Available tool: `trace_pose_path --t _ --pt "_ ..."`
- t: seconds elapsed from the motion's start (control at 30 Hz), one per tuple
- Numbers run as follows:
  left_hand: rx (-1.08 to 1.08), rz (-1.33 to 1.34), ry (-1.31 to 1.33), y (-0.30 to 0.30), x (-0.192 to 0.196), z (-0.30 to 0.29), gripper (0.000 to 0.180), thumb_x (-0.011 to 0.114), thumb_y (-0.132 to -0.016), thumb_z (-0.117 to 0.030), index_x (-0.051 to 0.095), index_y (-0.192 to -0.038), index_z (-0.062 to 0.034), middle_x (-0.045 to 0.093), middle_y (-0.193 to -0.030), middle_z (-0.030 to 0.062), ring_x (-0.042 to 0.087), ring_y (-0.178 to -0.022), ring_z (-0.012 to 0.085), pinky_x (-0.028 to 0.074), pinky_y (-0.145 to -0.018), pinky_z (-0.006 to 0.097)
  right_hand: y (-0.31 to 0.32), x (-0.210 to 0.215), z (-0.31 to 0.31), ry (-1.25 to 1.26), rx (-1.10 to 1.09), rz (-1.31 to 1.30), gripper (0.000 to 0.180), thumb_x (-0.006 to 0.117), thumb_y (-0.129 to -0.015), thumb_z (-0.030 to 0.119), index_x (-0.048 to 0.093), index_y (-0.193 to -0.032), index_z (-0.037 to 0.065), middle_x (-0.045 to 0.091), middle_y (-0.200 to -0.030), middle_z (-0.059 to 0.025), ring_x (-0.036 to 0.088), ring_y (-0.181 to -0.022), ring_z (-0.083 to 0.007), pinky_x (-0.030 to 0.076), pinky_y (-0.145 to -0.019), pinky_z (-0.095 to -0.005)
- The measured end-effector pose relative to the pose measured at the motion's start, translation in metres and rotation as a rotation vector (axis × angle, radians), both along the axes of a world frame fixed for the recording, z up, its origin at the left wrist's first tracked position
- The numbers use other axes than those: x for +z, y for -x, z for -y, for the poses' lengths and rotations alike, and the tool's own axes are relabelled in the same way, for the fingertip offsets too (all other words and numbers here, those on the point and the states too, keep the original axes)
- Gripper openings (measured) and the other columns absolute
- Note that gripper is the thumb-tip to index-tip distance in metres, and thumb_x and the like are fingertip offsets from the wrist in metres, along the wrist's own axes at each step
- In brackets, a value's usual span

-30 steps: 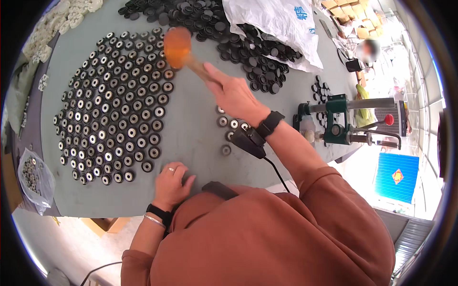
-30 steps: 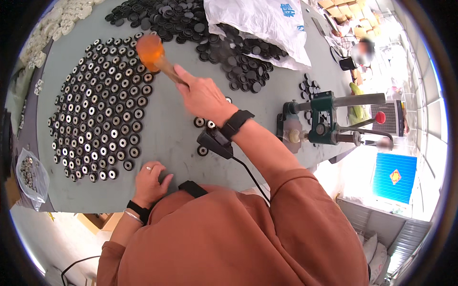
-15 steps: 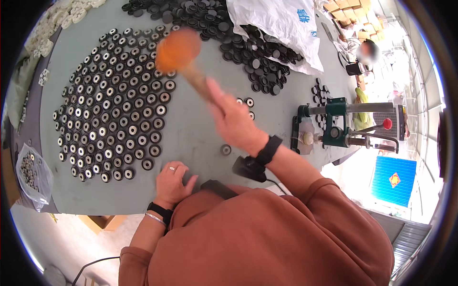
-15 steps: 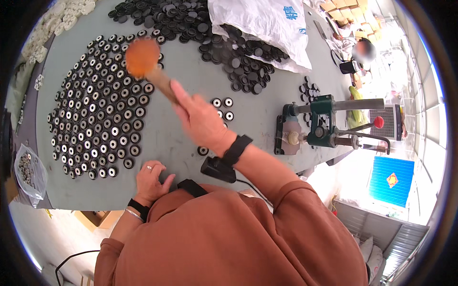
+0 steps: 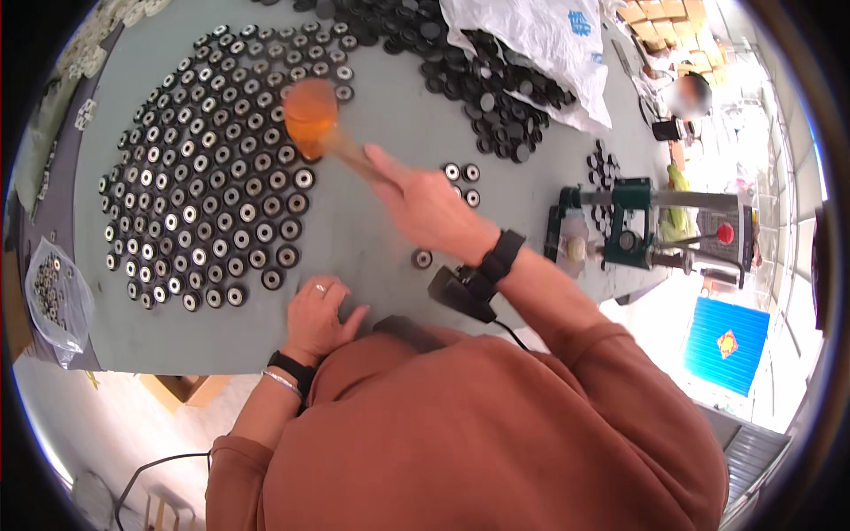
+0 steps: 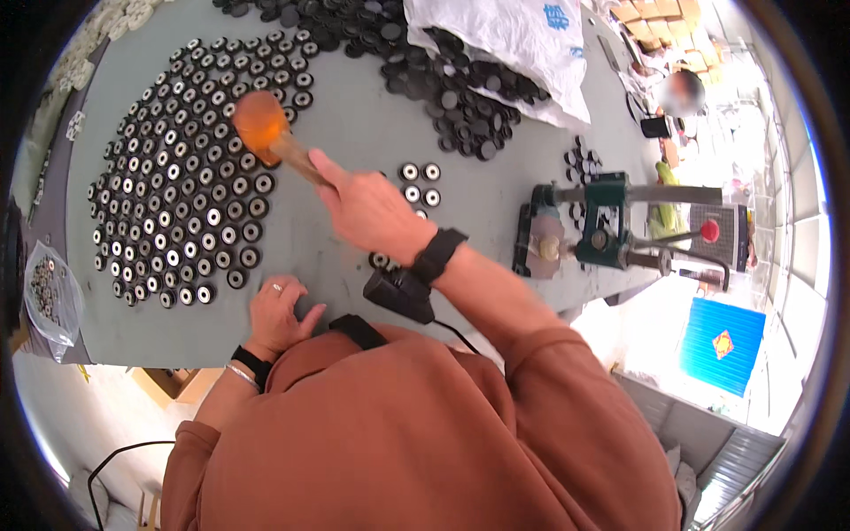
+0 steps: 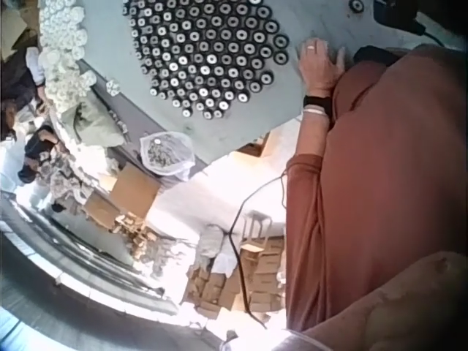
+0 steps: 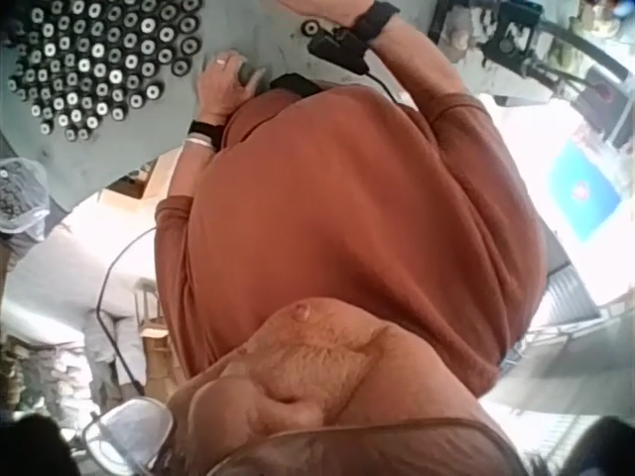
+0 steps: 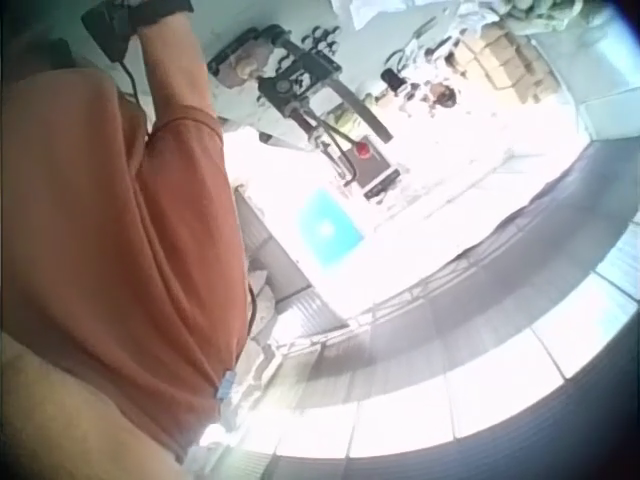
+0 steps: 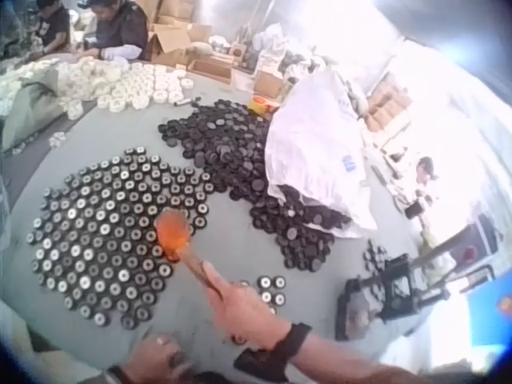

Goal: Using a manual press and a mallet to assemble small black plastic and metal components at a workbench.

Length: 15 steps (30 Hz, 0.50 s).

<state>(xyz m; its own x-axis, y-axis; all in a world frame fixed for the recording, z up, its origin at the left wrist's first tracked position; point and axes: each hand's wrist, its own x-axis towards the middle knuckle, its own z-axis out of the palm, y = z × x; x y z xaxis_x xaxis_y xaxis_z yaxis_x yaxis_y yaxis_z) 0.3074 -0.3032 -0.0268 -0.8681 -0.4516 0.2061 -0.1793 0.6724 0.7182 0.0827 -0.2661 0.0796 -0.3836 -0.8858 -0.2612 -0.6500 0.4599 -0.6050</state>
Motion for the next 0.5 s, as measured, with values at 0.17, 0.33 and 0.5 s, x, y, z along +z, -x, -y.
trace_pose_path --t 0.17,0.33,0.5 --pt "-0.006 0.043 -0.030 -0.004 0.003 -0.004 0.033 0.079 -0.065 -0.024 0.055 -0.082 -0.0090 0.058 -0.087 0.0078 0.058 -0.081 0.0288 0.048 -0.062 0.038 -0.026 0.005 -0.033 0.346 0.105 -0.153 0.054 0.053 -0.093 0.022 0.034 -0.143 0.016 0.054 -0.077 -0.0190 0.057 -0.059 -0.0380 0.048 -0.053 -0.0447" --pt "-0.032 0.066 -0.007 -0.002 0.006 -0.001 0.029 0.076 -0.069 -0.025 0.056 -0.082 -0.0080 0.058 -0.090 0.0076 0.057 -0.082 0.0279 0.049 -0.063 0.038 -0.016 -0.016 -0.021 0.022 0.107 -0.146 0.053 0.056 -0.090 0.016 0.040 -0.141 0.017 0.059 -0.082 -0.0201 0.058 -0.069 -0.0365 0.047 -0.061 -0.0445" --pt "0.028 0.037 -0.081 0.004 0.008 -0.001 0.029 0.074 -0.071 -0.020 0.057 -0.091 -0.0066 0.059 -0.094 0.0112 0.058 -0.087 0.0318 0.049 -0.067 0.039 -0.003 -0.011 -0.021 0.332 -0.197 0.006 0.055 0.063 -0.087 0.029 0.044 -0.130 0.001 0.062 -0.077 -0.0226 0.062 -0.068 -0.0374 0.049 -0.061 -0.0414"
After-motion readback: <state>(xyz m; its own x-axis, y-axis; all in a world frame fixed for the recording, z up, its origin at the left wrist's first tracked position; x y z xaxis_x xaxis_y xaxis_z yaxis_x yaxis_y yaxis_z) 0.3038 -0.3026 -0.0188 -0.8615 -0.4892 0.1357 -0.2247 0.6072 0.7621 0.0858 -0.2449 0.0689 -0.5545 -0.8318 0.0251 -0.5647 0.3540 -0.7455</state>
